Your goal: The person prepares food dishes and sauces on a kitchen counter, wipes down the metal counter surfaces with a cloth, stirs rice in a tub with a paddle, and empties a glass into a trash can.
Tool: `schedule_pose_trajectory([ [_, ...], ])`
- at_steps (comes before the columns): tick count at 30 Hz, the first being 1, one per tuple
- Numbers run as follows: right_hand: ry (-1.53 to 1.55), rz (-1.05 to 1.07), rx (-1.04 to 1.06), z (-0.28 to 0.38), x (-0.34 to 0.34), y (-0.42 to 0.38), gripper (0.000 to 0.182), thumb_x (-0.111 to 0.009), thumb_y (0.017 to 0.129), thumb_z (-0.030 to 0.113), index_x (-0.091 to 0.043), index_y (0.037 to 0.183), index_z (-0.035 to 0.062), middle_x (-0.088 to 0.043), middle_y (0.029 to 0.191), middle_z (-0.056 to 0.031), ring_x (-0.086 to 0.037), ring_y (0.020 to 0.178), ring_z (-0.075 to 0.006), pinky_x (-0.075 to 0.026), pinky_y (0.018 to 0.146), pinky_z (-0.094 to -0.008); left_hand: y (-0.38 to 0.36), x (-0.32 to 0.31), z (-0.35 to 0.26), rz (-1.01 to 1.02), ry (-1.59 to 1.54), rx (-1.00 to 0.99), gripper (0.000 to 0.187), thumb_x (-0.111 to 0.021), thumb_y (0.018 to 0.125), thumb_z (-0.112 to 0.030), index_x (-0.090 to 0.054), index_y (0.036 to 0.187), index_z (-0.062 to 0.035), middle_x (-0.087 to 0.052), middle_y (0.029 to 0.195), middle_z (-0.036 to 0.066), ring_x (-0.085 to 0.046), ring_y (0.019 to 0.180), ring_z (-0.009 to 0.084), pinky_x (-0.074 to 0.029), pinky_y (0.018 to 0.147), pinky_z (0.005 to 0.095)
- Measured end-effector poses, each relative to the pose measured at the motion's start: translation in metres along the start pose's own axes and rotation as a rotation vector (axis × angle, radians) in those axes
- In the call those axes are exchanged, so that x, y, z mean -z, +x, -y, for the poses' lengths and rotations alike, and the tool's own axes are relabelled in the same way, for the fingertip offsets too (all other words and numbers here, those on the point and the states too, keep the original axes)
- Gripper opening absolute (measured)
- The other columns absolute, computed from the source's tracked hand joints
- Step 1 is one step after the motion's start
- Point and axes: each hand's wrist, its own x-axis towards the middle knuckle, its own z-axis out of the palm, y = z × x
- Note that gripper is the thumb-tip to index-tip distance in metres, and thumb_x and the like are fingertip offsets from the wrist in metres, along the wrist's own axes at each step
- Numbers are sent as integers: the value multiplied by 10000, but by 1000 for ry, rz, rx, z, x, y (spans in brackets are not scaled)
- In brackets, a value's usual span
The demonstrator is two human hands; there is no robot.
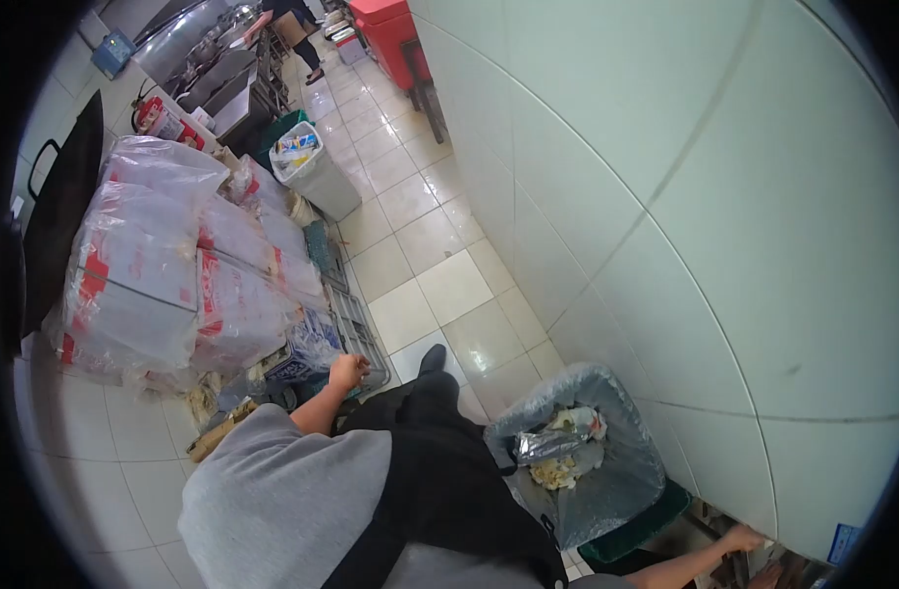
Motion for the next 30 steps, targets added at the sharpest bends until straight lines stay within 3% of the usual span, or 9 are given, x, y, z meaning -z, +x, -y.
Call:
schedule_pose_trajectory([
  [2,-115,-367,78,-14,3,-54,809,-739,813,335,-363,1429,-28,-534,1283,-307,-510,1198,-427,-432,990,-528,18,-6,21,145,-119,145,256,-663,782,-144,-726,1027,-108,-732,834,85,-719,779,234,-572,694,360],
  [4,-205,-333,-156,-11,7,-110,926,-751,807,421,-279,1488,8,-495,1336,-275,-526,1156,-451,-456,957,-550,37,-1,29,224,-136,200,264,-642,803,-144,-719,1053,-112,-733,860,95,-719,786,243,-574,696,357],
  [8,52,-385,-298,71,16,-293,562,-535,944,211,-369,1444,14,-561,1247,-229,-592,1051,-385,-524,855,-501,121,-42,105,351,-161,183,379,-669,814,-206,-667,1178,-100,-727,952,123,-719,823,268,-575,750,372],
  [10,322,-400,222,176,34,-416,420,-442,935,22,-448,1353,-21,-552,1237,-215,-597,997,-334,-510,845,-427,175,-19,121,381,-151,133,429,-692,802,-233,-651,1206,-94,-720,993,135,-714,861,277,-571,777,383],
  [12,684,-97,326,285,23,-520,468,-430,858,-85,-474,1317,-7,-525,1219,-152,-582,968,-275,-497,792,-360,222,7,110,535,-77,47,481,-719,780,-276,-644,1212,-77,-691,1092,167,-680,979,316,-548,854,404],
  [14,836,373,376,383,6,-607,538,-420,805,-97,-474,1328,19,-516,1247,-132,-563,957,-231,-487,762,-318,275,27,108,377,106,-205,478,-709,788,-273,-639,1217,-74,-680,1122,177,-656,1022,343,-530,889,407],
  [17,781,795,934,497,-6,-675,483,-478,809,-86,-550,1264,57,-515,1237,-128,-573,941,-236,-499,705,-307,339,68,87,248,-94,-202,452,-699,799,-256,-638,1209,-77,-703,1029,175,-673,969,339,-525,887,410],
  [20,774,1060,840,570,-23,-707,424,-501,816,-85,-601,1198,70,-526,1192,-138,-583,916,-239,-508,687,-315,382,98,66,190,-237,-207,433,-693,805,-235,-638,1206,-82,-706,1005,179,-677,955,335,-526,876,411],
  [30,429,1131,1136,713,-176,-721,204,-559,870,59,-670,1041,53,-645,1002,-169,-640,889,-316,-516,760,-393,483,125,121,285,-287,42,440,-705,794,-219,-647,1213,-97,-708,1042,179,-680,983,304,-530,888,394],
])
